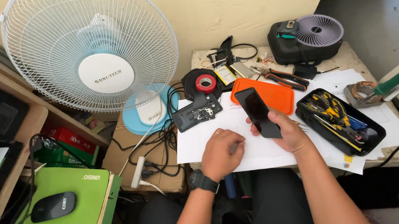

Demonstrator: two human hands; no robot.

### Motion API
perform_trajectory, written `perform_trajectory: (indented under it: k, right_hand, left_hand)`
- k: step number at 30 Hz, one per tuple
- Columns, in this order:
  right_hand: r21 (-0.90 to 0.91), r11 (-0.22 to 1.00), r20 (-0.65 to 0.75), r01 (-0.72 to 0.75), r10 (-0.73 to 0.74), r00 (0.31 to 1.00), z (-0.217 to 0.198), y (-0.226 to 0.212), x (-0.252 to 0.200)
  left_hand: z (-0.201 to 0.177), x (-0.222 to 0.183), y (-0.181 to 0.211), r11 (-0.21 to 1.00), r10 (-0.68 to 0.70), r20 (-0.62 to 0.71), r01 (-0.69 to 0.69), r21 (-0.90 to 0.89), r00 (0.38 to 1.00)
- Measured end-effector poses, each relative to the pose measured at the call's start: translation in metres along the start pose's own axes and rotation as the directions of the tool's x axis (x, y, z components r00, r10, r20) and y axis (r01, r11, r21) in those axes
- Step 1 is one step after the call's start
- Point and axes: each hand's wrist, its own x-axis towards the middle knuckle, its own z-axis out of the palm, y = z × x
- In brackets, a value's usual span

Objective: Installing a motherboard into a smartphone chassis at a repair bench

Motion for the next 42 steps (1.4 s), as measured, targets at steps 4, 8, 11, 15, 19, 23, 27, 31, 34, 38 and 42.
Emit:
perform_trajectory:
  k: [4, 8, 11, 15, 19, 23, 27, 31, 34, 38, 42]
  right_hand:
    - [0.015, 1.0, -0.008, 0.012, -0.011, 1.0, 0.0, 0.004, 0.0]
    - [0.019, 1.0, -0.011, 0.018, -0.018, 1.0, 0.001, 0.003, 0.0]
    - [0.003, 1.0, -0.01, 0.017, -0.016, 1.0, 0.005, -0.002, -0.002]
    - [-0.002, 1.0, -0.011, 0.015, -0.015, 1.0, 0.006, -0.003, -0.003]
    - [-0.003, 1.0, -0.01, 0.02, -0.02, 1.0, 0.004, 0.001, -0.001]
    - [-0.004, 1.0, -0.006, 0.03, -0.03, 1.0, 0.004, 0.0, -0.002]
    - [-0.016, 0.999, -0.005, 0.031, -0.031, 1.0, 0.004, -0.001, -0.001]
    - [-0.008, 1.0, -0.005, 0.03, -0.03, 1.0, 0.004, 0.0, -0.002]
    - [0.006, 1.0, -0.021, 0.017, -0.017, 1.0, 0.003, 0.002, -0.003]
    - [0.01, 1.0, -0.024, 0.007, -0.007, 1.0, 0.004, 0.002, -0.003]
    - [0.014, 1.0, -0.029, 0.004, -0.004, 1.0, 0.002, 0.005, -0.002]
  left_hand:
    - [0.004, -0.001, 0.004, 0.99, 0.055, 0.037, -0.06, 0.127, 0.998]
    - [0.001, -0.001, 0.007, 0.989, 0.059, 0.048, -0.065, 0.132, 0.997]
    - [-0.001, -0.001, 0.01, 0.992, 0.068, 0.045, -0.073, 0.104, 0.997]
    - [-0.001, -0.001, 0.011, 0.992, 0.07, 0.043, -0.075, 0.104, 0.997]
    - [0.002, -0.002, 0.008, 0.991, 0.078, 0.033, -0.081, 0.107, 0.996]
    - [0.001, -0.002, 0.011, 0.993, 0.061, 0.026, -0.063, 0.098, 0.998]
    - [0.001, -0.002, 0.01, 0.994, 0.052, 0.025, -0.054, 0.093, 0.998]
    - [0.0, -0.001, 0.011, 0.993, 0.057, 0.024, -0.059, 0.103, 0.998]
    - [0.001, -0.002, 0.01, 0.994, 0.056, 0.026, -0.058, 0.088, 0.998]
    - [-0.002, -0.001, 0.012, 0.995, 0.055, 0.023, -0.057, 0.085, 0.998]
    - [-0.001, -0.001, 0.011, 0.995, 0.057, 0.023, -0.059, 0.083, 0.998]
